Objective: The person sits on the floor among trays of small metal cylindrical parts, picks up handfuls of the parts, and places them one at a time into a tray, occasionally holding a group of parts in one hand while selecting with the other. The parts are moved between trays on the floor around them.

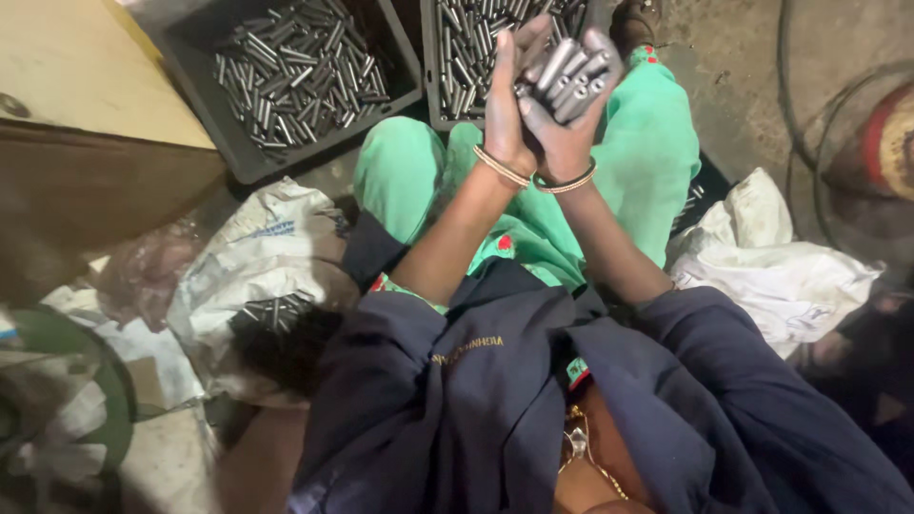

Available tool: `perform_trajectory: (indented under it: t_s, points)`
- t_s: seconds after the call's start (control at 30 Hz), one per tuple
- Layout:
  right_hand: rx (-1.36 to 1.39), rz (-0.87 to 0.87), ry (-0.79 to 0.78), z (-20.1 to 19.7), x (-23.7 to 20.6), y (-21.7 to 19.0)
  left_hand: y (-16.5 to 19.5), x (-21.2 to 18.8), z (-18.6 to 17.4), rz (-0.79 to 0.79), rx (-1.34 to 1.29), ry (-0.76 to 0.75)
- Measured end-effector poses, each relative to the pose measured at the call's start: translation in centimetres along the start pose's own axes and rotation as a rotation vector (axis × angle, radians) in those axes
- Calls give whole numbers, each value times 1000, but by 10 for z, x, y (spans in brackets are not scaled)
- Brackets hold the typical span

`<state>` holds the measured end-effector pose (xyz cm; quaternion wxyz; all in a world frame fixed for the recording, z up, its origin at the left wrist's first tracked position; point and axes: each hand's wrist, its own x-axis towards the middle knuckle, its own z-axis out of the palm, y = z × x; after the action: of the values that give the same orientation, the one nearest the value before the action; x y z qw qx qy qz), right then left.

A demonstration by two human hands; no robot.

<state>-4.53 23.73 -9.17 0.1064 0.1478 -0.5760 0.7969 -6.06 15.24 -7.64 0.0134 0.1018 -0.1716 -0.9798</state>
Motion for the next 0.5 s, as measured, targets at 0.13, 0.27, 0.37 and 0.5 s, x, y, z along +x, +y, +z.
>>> perform_trajectory:
  t_s: [0.13, 0.27, 0.37, 0.5]
  points:
    - [211, 130, 113, -1, -21, 4, -8, -14, 3, 425, 730, 114]
    - [460, 342, 172, 3, -35, -4, -14, -21, 5, 647, 1219, 316]
    - [567, 465, 150, 6, -44, -18, -15, -32, 9, 725, 1368, 315]
    - [653, 542, 153, 5, -58, -46, -7, -45, 18, 592, 1164, 4]
